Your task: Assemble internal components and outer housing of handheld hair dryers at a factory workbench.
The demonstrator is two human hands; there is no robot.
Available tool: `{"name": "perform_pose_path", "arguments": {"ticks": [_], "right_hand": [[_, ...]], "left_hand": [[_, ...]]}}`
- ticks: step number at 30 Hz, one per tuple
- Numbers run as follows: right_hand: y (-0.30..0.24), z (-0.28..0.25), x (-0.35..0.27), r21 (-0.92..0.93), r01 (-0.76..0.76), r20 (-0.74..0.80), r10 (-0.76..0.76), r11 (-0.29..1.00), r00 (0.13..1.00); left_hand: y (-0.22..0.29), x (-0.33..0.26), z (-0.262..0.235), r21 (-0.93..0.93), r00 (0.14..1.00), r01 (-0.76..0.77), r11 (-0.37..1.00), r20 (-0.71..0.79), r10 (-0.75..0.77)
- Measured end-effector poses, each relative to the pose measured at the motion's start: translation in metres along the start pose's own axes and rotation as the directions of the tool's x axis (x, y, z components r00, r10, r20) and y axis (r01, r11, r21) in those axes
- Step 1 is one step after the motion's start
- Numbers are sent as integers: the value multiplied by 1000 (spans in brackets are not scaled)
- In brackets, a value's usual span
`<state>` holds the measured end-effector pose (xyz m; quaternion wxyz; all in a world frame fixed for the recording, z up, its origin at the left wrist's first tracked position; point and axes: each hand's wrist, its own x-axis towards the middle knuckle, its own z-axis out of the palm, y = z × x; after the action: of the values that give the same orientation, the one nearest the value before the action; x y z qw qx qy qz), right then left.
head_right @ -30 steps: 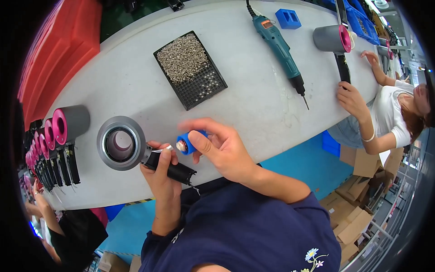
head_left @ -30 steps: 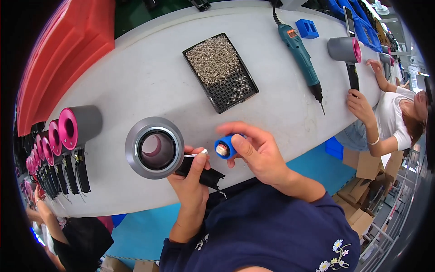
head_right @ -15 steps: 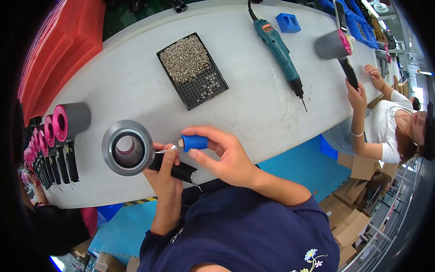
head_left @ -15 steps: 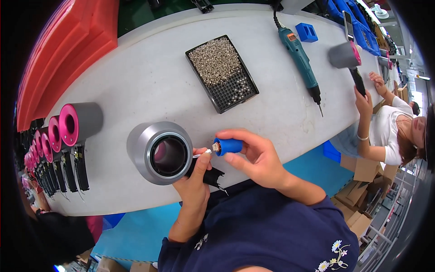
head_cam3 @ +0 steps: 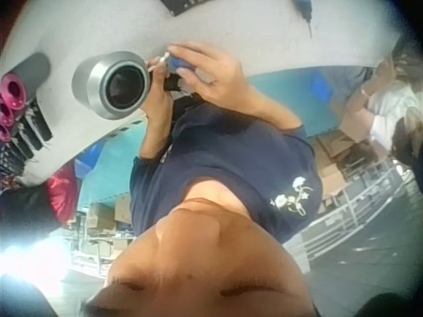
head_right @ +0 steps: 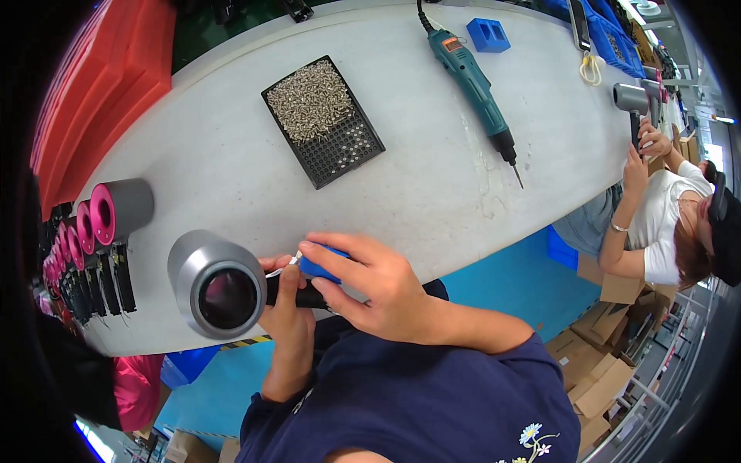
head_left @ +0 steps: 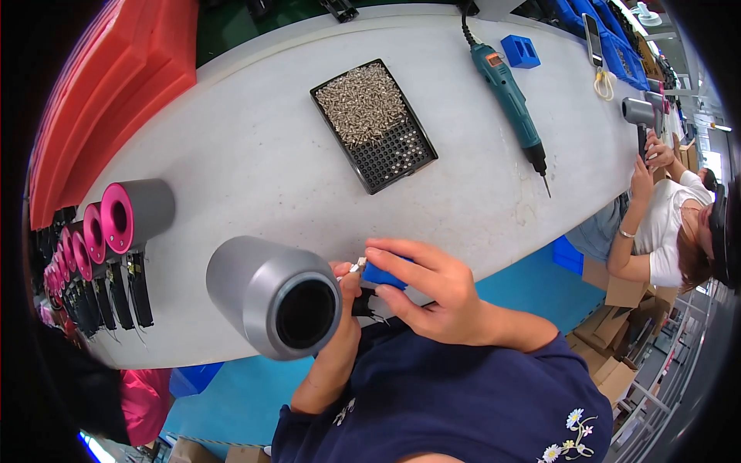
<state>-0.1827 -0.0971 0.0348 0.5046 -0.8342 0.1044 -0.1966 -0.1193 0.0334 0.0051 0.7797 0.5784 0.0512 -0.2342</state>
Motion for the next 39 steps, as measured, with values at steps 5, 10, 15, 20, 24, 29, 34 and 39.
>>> {"name": "perform_pose_path", "arguments": {"ticks": [5,10,15,20,24,29,34,39], "right_hand": [[-6,-3,-7,34,-20,-15,20,999,1000],[-4,-8,-9,83,25,-6,-24,996,1000],[-15,-10,-17,199,-36,5,36,979,999],[-12,-11,-18,263,-5,-41,17,965,999],[-15,-14,-19,248,-24,-10,27,968,1000],[-11,-13,-19,309,-50,36,41,950,998],[-14,-13,-18,325,-51,38,41,944,998],[-14,-14,-17,301,-40,25,34,953,999]], "left_hand": [[8,-8,-14,159,993,1,987,118,-20],[12,-10,-10,224,949,-278,934,214,231],[21,-17,-8,226,882,-448,865,273,385],[20,-12,-10,237,801,-572,785,370,472],[13,-13,-14,161,780,-594,788,354,515],[19,-13,-17,218,781,-594,774,385,492],[23,-9,-23,218,735,-636,741,464,494],[24,-17,-7,251,827,-545,800,322,462]]}}
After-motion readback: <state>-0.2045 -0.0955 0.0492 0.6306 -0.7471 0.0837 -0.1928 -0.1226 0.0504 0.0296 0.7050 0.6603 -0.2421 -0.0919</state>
